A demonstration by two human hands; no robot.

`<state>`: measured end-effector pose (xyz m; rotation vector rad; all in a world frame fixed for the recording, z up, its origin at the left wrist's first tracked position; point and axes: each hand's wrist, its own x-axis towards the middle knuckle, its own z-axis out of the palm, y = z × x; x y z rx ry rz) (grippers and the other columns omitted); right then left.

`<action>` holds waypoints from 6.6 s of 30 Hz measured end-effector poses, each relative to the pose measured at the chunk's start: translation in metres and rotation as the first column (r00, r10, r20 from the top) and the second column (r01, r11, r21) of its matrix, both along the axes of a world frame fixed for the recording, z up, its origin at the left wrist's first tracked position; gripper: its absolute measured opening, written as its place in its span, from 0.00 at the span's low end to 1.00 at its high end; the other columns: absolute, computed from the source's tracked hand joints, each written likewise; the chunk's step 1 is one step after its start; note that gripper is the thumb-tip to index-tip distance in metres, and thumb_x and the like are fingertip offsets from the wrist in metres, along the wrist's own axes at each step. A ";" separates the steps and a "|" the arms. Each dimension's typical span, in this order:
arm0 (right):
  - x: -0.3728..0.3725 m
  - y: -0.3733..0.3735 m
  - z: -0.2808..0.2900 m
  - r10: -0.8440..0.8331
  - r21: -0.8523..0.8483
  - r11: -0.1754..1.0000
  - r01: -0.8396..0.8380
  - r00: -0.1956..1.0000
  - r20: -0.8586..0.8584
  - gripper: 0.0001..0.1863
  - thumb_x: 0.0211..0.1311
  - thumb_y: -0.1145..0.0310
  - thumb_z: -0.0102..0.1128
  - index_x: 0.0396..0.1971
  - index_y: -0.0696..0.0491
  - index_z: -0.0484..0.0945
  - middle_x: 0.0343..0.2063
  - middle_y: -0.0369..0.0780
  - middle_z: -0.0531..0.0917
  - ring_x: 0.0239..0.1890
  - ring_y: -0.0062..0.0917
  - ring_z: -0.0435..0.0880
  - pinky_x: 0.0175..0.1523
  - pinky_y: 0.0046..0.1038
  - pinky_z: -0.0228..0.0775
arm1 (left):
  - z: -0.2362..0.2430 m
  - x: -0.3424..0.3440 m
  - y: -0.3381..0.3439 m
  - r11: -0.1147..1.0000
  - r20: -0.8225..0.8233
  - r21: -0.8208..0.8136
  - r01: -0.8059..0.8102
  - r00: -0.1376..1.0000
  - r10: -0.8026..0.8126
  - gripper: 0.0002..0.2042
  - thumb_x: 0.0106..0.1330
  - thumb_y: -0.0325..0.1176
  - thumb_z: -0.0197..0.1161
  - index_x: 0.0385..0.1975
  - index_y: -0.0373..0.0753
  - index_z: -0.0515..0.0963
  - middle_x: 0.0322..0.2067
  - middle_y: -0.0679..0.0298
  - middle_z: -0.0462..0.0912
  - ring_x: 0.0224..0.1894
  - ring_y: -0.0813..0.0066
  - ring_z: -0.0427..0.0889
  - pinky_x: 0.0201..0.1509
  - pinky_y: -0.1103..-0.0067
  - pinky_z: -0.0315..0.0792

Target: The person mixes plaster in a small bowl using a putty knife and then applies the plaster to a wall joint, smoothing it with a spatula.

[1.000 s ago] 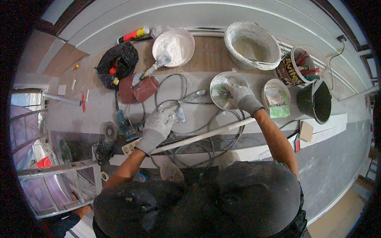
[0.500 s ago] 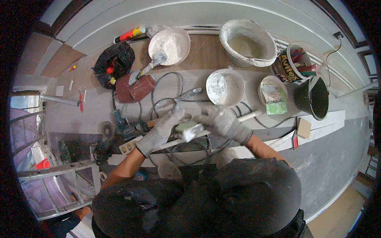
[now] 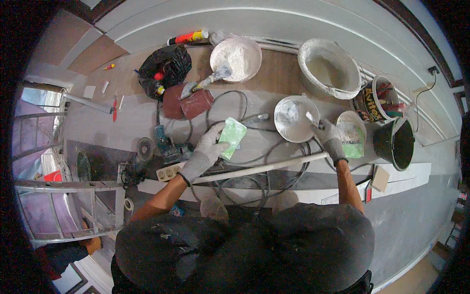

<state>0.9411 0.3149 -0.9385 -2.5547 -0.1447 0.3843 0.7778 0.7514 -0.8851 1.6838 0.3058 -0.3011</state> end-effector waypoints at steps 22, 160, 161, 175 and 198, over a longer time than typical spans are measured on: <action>0.024 0.098 0.006 -0.151 0.543 0.816 0.198 0.980 -0.131 0.20 0.70 0.57 0.62 0.41 0.62 0.85 0.31 0.43 0.89 0.33 0.28 0.86 0.44 0.33 0.77 | 0.044 0.000 -0.007 0.966 0.124 0.241 0.091 0.985 -0.123 0.25 0.63 0.22 0.59 0.63 0.31 0.75 0.56 0.56 0.84 0.59 0.69 0.82 0.67 0.74 0.72; 0.217 0.025 0.162 0.462 -0.330 0.873 -0.359 0.827 0.322 0.14 0.61 0.59 0.63 0.37 0.55 0.84 0.34 0.51 0.88 0.41 0.48 0.88 0.48 0.47 0.78 | 0.061 0.062 0.013 0.965 -0.185 0.199 0.170 0.974 -0.133 0.14 0.73 0.39 0.68 0.42 0.31 0.84 0.35 0.63 0.89 0.36 0.77 0.89 0.39 0.75 0.82; 0.218 0.026 0.164 0.466 -0.331 0.871 -0.363 0.825 0.320 0.14 0.61 0.59 0.63 0.37 0.55 0.84 0.34 0.51 0.88 0.41 0.48 0.88 0.48 0.47 0.78 | 0.061 0.062 0.012 0.966 -0.186 0.197 0.166 0.974 -0.129 0.14 0.73 0.39 0.68 0.42 0.31 0.84 0.35 0.63 0.89 0.36 0.77 0.89 0.39 0.75 0.82; 0.208 0.057 0.212 0.511 -0.363 0.842 -0.400 0.806 0.299 0.14 0.59 0.56 0.64 0.36 0.50 0.83 0.33 0.49 0.87 0.40 0.50 0.87 0.45 0.49 0.76 | 0.080 0.059 -0.001 0.984 -0.131 0.038 0.174 0.977 -0.167 0.14 0.73 0.40 0.67 0.43 0.33 0.84 0.36 0.63 0.88 0.34 0.77 0.86 0.36 0.75 0.80; 0.168 0.094 0.227 0.677 -0.452 0.718 -0.530 0.684 0.272 0.12 0.62 0.58 0.62 0.36 0.52 0.82 0.34 0.49 0.87 0.39 0.50 0.87 0.46 0.49 0.78 | 0.080 0.058 0.000 0.976 -0.160 0.112 0.184 0.973 -0.165 0.17 0.70 0.41 0.70 0.47 0.32 0.85 0.38 0.60 0.90 0.38 0.73 0.90 0.43 0.73 0.84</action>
